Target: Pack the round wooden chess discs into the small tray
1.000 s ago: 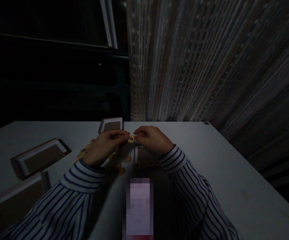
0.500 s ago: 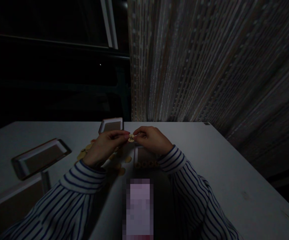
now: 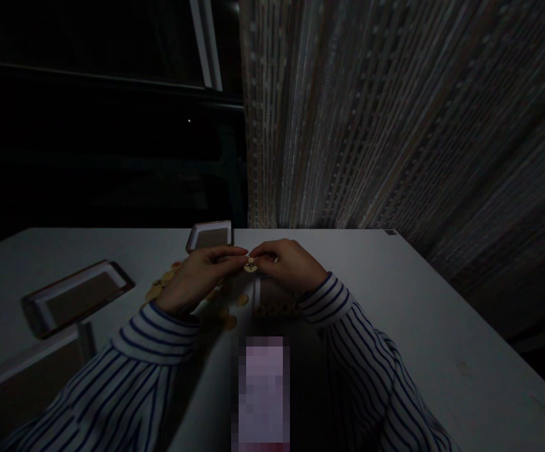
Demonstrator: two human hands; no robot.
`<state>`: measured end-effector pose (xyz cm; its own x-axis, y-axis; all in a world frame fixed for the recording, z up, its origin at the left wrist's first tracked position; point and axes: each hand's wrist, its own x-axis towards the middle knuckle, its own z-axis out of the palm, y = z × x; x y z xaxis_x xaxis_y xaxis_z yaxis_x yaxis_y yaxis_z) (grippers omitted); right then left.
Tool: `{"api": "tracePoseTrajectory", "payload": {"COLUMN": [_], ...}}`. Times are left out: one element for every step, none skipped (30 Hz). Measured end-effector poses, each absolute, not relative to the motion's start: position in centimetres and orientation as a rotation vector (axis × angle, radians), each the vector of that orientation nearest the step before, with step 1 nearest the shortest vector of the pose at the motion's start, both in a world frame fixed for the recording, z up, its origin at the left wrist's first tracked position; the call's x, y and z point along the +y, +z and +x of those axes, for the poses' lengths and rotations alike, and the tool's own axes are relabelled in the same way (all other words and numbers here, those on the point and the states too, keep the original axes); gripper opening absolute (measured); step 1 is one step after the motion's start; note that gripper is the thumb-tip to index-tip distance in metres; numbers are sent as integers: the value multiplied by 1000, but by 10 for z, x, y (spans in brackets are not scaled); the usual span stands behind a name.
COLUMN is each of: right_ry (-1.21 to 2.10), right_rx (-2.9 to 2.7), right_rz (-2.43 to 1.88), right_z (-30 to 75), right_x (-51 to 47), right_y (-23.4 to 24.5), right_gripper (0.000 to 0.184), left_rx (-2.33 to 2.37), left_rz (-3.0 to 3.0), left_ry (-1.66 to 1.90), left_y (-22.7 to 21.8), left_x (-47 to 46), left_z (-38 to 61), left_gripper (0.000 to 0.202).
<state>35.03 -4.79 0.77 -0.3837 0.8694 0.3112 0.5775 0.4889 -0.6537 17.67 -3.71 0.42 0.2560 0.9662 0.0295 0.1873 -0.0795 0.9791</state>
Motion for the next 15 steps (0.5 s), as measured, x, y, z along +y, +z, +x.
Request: {"api": "tracePoseTrajectory", "payload": {"right_ry": [596,598,600,601,602,602,597,589,585,588,597,610,625,640,652], "right_rx": [-2105,-2107,-2108,-2106,-2102,-2097,-2089,-2077,-2065,-2051,-2040,-2031,-2025,-2020,-2015], "right_rz": [-1187,-1187,-1187,-1189,-1192,-1198,-1209,-1223,-1238,-1248,-1254,-1257,-1256,-1255,-1254], "right_z": [350,350,351,351,351,351,351,351,351,351,351,351,350,350,350], "right_x": [-48,-48,-47,-47,-47,-47,-47,-47,-48,-48,-48,-48,-48,-48,-47], "right_y": [7,7,7,6,6,6,6,6,6,6,6,6,6,5,5], "right_gripper": [22,22,22,22,22,22,22,23,23,23,24,24,24,25,25], "left_rx": [1124,1123,1125,1128,1128,1125,1120,1113,1107,1104,1105,1109,1114,1120,1122], "left_rz": [1493,1482,1470,1459,1452,1448,1447,1447,1450,1456,1465,1476,1487,1496,1502], "left_ry": [950,944,941,940,940,940,941,941,943,947,953,962,969,975,977], "left_y": [5,5,6,7,7,8,7,7,6,5,4,3,2,1,1], "left_x": [-38,-38,-39,-39,-40,-40,-39,-38,-38,-36,-35,-34,-34,-33,-33], "left_z": [177,177,177,177,177,177,177,177,176,175,175,174,174,173,173], "left_gripper": [29,30,30,31,32,32,33,33,33,33,32,32,31,31,31]}}
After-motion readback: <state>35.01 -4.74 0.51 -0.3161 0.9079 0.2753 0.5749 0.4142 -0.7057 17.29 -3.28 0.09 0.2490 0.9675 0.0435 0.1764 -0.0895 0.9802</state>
